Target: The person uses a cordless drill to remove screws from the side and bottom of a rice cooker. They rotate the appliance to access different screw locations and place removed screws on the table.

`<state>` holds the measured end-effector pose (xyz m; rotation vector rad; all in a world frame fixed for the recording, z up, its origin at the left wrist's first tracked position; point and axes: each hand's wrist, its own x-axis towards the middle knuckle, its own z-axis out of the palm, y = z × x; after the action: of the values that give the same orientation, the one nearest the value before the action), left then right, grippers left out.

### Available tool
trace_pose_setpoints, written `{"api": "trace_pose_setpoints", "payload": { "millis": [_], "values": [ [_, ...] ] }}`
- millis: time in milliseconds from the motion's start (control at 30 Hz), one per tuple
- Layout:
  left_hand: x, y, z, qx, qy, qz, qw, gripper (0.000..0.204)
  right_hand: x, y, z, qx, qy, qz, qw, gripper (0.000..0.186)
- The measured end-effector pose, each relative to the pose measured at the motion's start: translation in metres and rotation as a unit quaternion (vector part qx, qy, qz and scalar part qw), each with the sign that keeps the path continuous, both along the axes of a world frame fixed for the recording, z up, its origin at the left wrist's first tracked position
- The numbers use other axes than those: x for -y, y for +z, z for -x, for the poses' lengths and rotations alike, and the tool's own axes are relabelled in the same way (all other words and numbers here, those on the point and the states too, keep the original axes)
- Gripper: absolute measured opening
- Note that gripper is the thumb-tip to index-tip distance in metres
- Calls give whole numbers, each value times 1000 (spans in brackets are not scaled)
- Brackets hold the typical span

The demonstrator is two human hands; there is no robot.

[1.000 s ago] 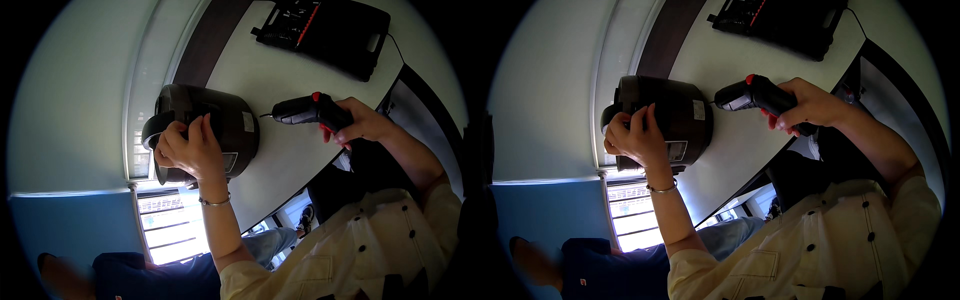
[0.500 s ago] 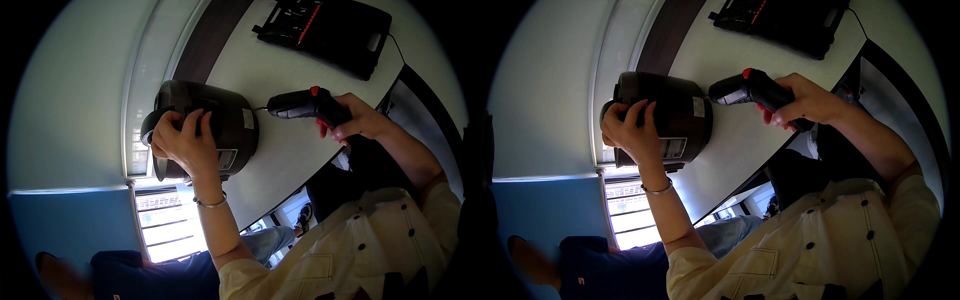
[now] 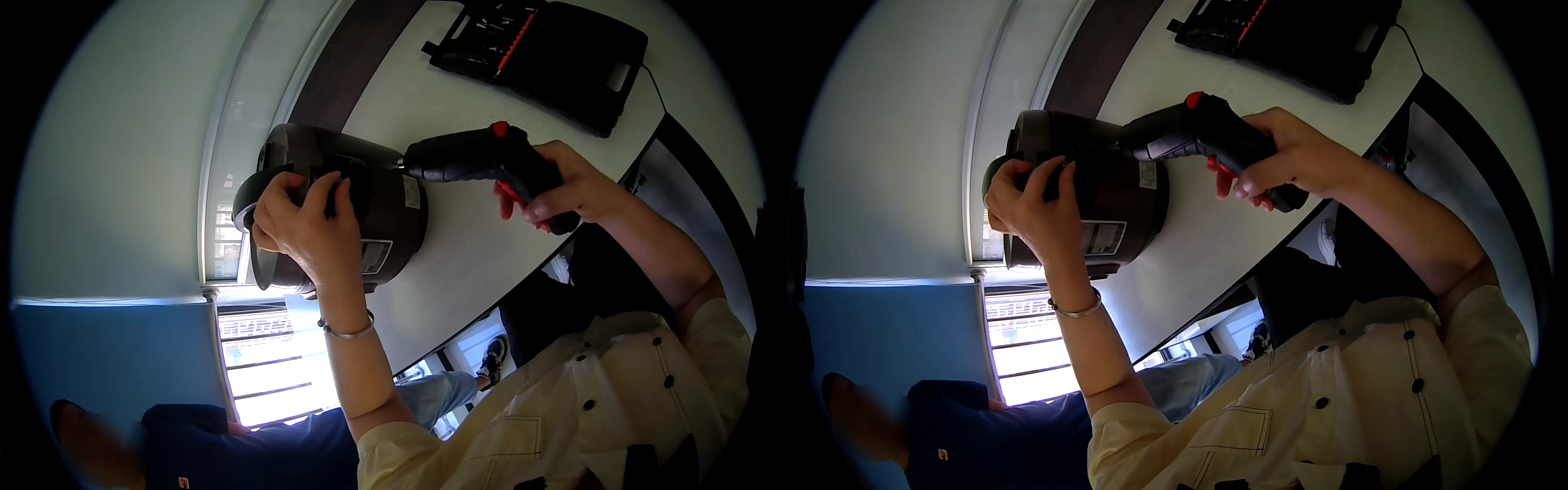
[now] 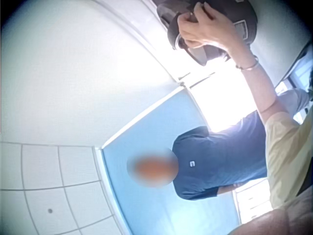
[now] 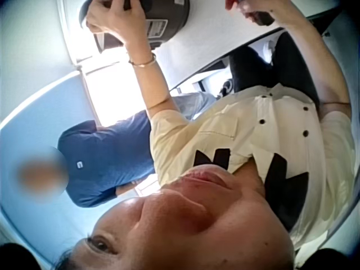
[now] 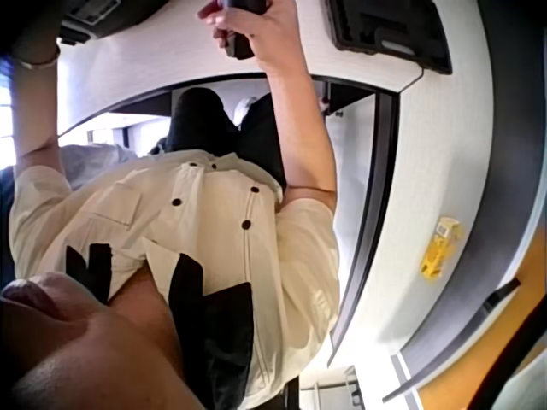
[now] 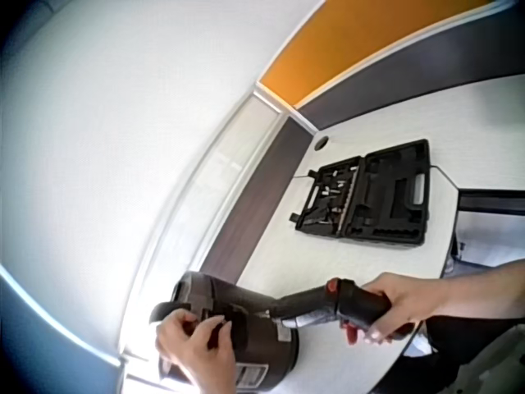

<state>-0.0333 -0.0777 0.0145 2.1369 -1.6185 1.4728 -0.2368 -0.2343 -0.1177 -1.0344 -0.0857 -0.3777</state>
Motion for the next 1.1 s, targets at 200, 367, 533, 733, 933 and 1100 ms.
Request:
{"api": "trace_pose_setpoints", "payload": {
  "millis": [200,367,533,733,933,1100],
  "values": [
    [-2,0,5,-12,11,-4,1000,9,-3,4,1,-6,4,-6,1000,38],
    [-1,-4,1,6,12,18,1000,8,-3,8,-3,1,6,-7,1000,40],
    [-1,-2,0,4,10,12,1000,9,-2,12,-6,9,7,2,1000,40],
    [-1,1,2,0,9,2,1000,11,-2,15,-10,16,12,11,1000,40],
    [-2,2,3,-28,19,7,999,13,-3,21,-13,14,15,17,1000,41],
    [0,2,3,-24,14,5,1000,12,-1,24,-13,18,21,23,999,41]
  ]
}}
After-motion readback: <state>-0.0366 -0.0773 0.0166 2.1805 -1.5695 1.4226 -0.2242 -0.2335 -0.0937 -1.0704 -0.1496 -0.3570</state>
